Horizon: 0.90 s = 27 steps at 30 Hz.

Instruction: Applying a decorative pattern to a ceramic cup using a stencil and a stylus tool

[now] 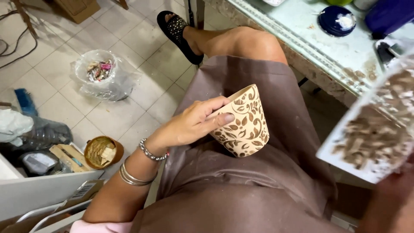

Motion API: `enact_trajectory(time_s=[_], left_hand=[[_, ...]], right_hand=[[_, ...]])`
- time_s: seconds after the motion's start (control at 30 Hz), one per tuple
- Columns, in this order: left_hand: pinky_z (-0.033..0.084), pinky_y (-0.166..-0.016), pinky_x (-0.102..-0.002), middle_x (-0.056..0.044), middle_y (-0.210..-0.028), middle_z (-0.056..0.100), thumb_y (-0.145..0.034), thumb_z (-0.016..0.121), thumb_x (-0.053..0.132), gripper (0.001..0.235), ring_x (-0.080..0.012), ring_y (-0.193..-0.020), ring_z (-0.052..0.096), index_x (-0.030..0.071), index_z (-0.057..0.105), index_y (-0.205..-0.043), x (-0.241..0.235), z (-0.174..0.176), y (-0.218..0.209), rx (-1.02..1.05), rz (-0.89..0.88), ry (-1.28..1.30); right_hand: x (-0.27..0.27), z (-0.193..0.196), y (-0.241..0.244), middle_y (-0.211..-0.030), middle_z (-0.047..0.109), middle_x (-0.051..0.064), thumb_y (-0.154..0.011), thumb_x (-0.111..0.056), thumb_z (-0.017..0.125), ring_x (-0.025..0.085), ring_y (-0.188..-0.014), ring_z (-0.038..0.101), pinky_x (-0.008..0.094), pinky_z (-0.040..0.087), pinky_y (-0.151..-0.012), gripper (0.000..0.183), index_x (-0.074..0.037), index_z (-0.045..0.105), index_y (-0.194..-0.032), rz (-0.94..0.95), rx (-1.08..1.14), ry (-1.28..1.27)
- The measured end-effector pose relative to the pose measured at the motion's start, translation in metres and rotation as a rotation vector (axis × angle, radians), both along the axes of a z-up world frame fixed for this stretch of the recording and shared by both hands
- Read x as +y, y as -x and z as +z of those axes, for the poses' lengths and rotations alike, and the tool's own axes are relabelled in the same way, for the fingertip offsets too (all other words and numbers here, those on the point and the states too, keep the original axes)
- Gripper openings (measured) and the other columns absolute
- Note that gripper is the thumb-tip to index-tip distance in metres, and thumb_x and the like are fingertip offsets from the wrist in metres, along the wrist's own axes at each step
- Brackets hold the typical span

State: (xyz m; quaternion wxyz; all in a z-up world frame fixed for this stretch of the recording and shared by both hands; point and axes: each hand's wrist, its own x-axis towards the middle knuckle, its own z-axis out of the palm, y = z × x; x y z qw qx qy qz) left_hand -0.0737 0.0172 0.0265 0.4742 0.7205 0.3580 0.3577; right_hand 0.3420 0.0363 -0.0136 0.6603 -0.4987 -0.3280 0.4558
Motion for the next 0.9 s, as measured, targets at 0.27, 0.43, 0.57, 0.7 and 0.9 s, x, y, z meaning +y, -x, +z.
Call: enact_trajectory(time_s=[0.27, 0.43, 0.57, 0.7, 0.9], left_hand=[[0.045, -0.063, -0.025, -0.001, -0.090, 0.065, -0.089, 0.039, 0.042, 0.040, -0.0106, -0.076, 0.060, 0.008, 0.051, -0.107, -0.002, -0.009, -0.013, 0.090, 0.020, -0.056], [0.058, -0.067, -0.025, -0.011, -0.101, 0.066, -0.089, 0.043, 0.038, 0.044, -0.0187, -0.090, 0.065, 0.002, 0.051, -0.113, 0.000, -0.024, -0.018, -0.125, -0.014, -0.021], [0.047, -0.070, -0.023, -0.001, -0.094, 0.057, -0.092, 0.043, 0.033, 0.041, -0.0096, -0.081, 0.055, 0.005, 0.043, -0.121, -0.003, -0.025, -0.027, -0.103, -0.066, -0.007], [0.046, -0.086, -0.033, -0.015, -0.121, 0.055, -0.089, 0.037, 0.041, 0.057, -0.0203, -0.104, 0.056, 0.004, 0.023, -0.130, -0.011, -0.002, -0.035, -0.069, -0.059, 0.044], [0.027, -0.110, -0.039, -0.020, -0.138, 0.039, -0.096, 0.031, 0.026, 0.043, -0.0310, -0.133, 0.034, 0.005, 0.028, -0.133, -0.019, 0.000, -0.041, -0.071, -0.016, -0.127]], right_hand=[[-0.014, -0.013, 0.083, -0.101, 0.047, 0.006, -0.098, -0.002, 0.054, 0.007, -0.069, 0.038, 0.017, 0.029, -0.051, 0.026, -0.018, 0.033, -0.099, -0.025, -0.290, -0.403], [-0.016, -0.008, 0.092, -0.099, 0.046, 0.004, -0.093, -0.002, 0.058, 0.011, -0.086, 0.047, 0.019, 0.037, -0.070, 0.028, -0.017, 0.035, -0.097, -0.063, -0.231, -0.403], [-0.017, -0.005, 0.090, -0.102, 0.047, -0.002, -0.093, -0.007, 0.057, 0.008, -0.096, 0.046, 0.025, 0.040, -0.099, 0.026, -0.019, 0.035, -0.098, -0.050, -0.285, -0.461], [-0.016, -0.004, 0.086, -0.102, 0.047, 0.000, -0.092, -0.007, 0.060, 0.009, -0.095, 0.048, 0.021, 0.041, -0.092, 0.028, -0.018, 0.035, -0.099, -0.081, -0.270, -0.483], [-0.022, 0.005, 0.100, -0.101, 0.046, -0.001, -0.093, -0.010, 0.056, 0.010, -0.095, 0.047, 0.029, 0.041, -0.100, 0.025, -0.017, 0.033, -0.098, -0.058, -0.314, -0.479]])
